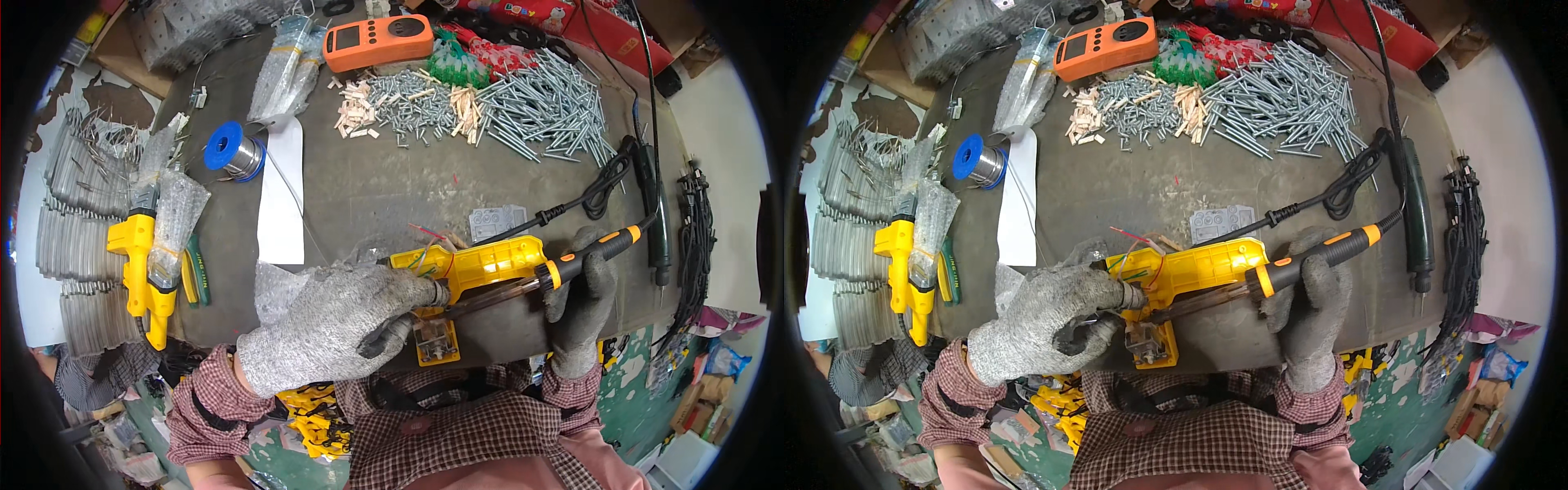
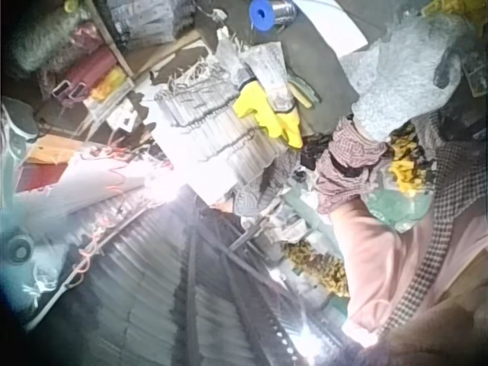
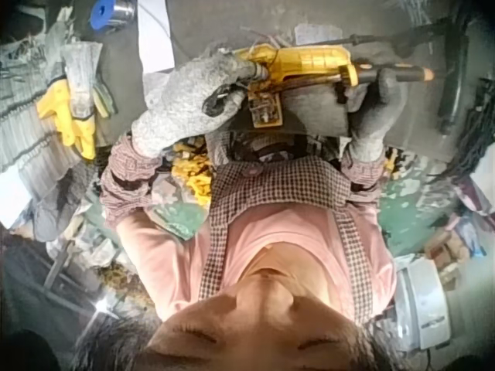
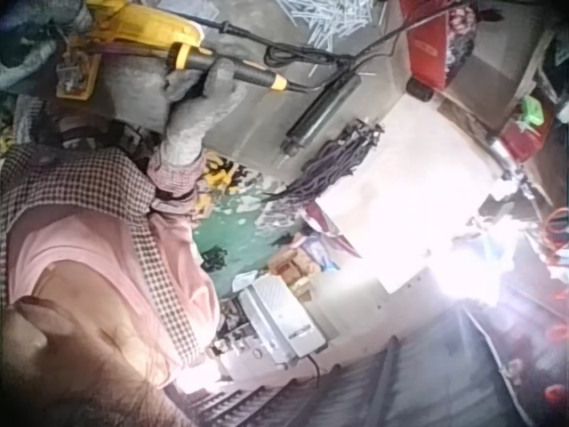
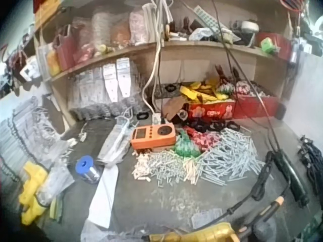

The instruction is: Assembling internal circuit components, wiring, and soldering for yellow handheld electronic devices at a workbench.

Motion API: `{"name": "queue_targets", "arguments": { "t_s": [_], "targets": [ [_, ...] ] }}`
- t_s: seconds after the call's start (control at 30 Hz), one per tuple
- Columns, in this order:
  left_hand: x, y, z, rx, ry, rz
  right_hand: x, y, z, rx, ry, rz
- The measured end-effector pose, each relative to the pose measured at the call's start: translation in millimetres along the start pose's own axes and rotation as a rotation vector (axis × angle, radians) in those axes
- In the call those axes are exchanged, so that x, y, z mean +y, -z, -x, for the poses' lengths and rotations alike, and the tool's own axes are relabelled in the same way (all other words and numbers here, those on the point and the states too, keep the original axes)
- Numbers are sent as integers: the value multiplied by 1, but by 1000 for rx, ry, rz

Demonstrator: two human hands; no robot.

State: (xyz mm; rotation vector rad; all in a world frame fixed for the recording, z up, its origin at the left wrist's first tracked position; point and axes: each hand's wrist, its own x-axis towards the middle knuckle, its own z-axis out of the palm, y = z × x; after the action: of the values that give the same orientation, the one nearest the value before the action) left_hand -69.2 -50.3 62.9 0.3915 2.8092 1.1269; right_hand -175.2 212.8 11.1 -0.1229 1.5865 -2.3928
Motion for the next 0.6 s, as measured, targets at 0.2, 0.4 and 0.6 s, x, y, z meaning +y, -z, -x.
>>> {"name": "queue_targets", "arguments": {
  "t_s": [0.2,0.4,0.6],
  "targets": [
    [1,-1,-2,-52,35,-69,-1,5,-1,54,27,42],
    [7,6,-4,-127,79,-119,1,5,3,-2,-96,49],
    [1,0,-2,-73,47,-88,-1,0,3,74,-105,132]
  ]
}}
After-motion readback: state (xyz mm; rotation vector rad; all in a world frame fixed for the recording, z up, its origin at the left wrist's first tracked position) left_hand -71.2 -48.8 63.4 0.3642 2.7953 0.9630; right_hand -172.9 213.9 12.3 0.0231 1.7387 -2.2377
